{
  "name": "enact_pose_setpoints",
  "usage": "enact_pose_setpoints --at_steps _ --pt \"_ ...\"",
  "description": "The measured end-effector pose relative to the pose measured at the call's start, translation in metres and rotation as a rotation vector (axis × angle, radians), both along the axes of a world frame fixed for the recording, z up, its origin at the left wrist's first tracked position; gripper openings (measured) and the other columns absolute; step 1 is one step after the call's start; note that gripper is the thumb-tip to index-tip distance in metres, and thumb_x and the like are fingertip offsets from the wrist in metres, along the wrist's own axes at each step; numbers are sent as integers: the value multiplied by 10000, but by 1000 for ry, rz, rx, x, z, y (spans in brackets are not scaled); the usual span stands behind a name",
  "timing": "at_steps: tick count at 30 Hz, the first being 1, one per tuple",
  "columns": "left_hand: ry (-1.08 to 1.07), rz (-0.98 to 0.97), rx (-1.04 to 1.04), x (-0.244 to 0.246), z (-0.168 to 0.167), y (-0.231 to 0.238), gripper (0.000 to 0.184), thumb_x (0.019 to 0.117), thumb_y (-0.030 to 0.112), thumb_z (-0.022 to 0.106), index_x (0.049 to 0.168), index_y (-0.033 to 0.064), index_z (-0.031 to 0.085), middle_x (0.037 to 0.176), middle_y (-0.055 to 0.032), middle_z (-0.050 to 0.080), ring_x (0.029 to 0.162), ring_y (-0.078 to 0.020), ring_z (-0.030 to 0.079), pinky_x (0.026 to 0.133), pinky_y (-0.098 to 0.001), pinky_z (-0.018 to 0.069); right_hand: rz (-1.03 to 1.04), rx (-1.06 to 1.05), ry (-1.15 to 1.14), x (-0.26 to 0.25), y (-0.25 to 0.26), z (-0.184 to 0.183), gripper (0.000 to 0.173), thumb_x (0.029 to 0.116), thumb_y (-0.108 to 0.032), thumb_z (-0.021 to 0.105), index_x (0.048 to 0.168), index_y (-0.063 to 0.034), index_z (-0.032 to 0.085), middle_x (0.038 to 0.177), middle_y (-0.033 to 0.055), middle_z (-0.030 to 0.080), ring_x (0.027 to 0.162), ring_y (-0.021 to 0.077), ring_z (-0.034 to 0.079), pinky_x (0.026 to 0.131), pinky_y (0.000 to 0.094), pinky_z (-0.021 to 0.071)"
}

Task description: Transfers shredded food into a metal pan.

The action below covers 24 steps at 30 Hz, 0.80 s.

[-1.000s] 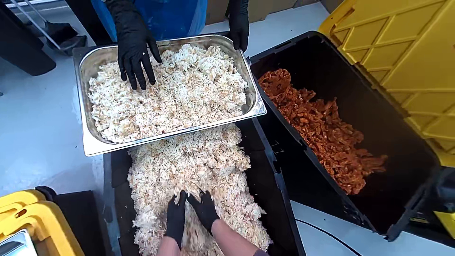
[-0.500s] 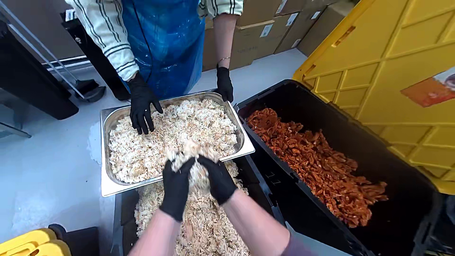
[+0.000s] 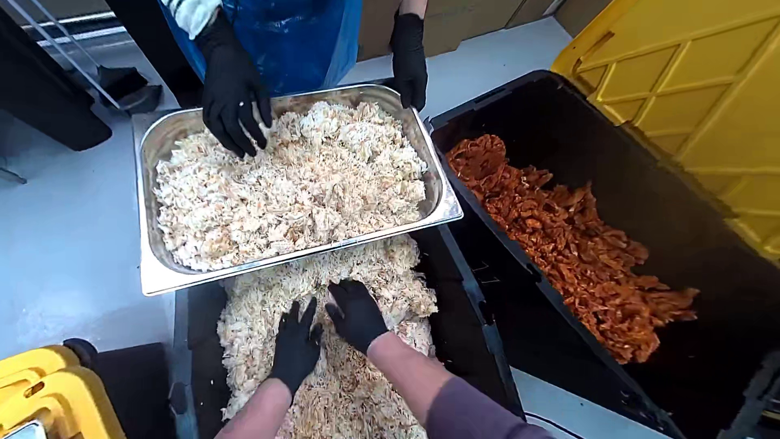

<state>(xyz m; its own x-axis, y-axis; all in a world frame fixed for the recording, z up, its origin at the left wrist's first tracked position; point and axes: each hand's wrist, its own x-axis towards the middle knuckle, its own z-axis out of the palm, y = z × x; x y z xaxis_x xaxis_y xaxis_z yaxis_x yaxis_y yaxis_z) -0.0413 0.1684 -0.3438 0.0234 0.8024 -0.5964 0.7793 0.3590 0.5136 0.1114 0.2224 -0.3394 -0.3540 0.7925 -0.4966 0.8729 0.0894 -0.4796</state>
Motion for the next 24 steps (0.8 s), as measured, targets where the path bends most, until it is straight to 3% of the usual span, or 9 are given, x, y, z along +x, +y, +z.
enact_pose_setpoints --at_steps 2,5,7,10,12,15,17,20,24 --pt "99 6 -78 7 -29 -4 520 1077 362 439 1593 348 380 1699 -171 188 1541 -479 167 1138 -778 188 127 -116 -149 -13 -24 -32 665 938 -430 628 1542 -192 485 1671 124 318 1568 410 159 1183 723 184" --pt "118 -28 -135 12 -46 -39 448 1058 386 451 1485 296 548 1681 -197 223 1510 -509 227 1136 -683 324 157 -267 -207 -12 -58 -37 682 871 -439 697 1503 -246 532 1655 159 333 1552 454 175 1114 771 257" --pt "95 -84 -234 11 -38 -68 495 1051 476 438 1509 308 523 1676 -176 254 1507 -484 259 1138 -665 336 156 -343 -194 -2 -84 -29 654 867 -499 686 1475 -291 564 1647 145 355 1539 448 219 1104 752 303" --pt "-52 -50 -323 9 -19 -116 522 1039 499 486 1458 206 591 1594 -233 393 1457 -481 365 1167 -638 326 65 -513 -198 24 -117 -4 715 868 -627 681 1466 -249 580 1627 176 377 1499 446 315 1097 704 365" --pt "-154 129 -347 -10 -15 -141 588 1028 462 543 1497 108 532 1501 -303 474 1397 -483 452 1163 -597 367 -72 -557 -182 48 -122 7 819 867 -682 662 1550 -267 478 1634 215 345 1489 455 337 1136 674 351" --pt "-404 572 -479 -33 -15 -136 725 1078 460 456 1624 43 226 1652 -261 253 1531 -395 271 1233 -575 253 -209 -643 -142 58 -95 -3 919 904 -696 616 1644 -270 279 1621 233 367 1482 478 341 1192 685 254" --pt "-480 781 -499 -17 -24 -129 781 1028 455 577 1630 97 232 1665 -210 255 1535 -356 270 1222 -580 269 -325 -711 -130 37 -83 -21 978 889 -730 611 1644 -205 277 1603 163 435 1479 390 404 1206 635 285" --pt "-547 857 -507 3 -21 -125 785 1030 394 598 1634 88 200 1664 -216 248 1526 -364 271 1195 -592 279 -414 -687 -118 21 -93 -28 1007 867 -708 656 1621 -132 321 1551 186 490 1441 378 451 1187 614 318" --pt "-599 1012 -532 30 1 -126 763 1017 327 641 1611 50 250 1581 -237 398 1441 -356 419 1134 -559 386 -641 -696 15 11 -119 -18 916 902 -579 710 1590 -81 371 1556 212 470 1448 361 445 1197 546 340"
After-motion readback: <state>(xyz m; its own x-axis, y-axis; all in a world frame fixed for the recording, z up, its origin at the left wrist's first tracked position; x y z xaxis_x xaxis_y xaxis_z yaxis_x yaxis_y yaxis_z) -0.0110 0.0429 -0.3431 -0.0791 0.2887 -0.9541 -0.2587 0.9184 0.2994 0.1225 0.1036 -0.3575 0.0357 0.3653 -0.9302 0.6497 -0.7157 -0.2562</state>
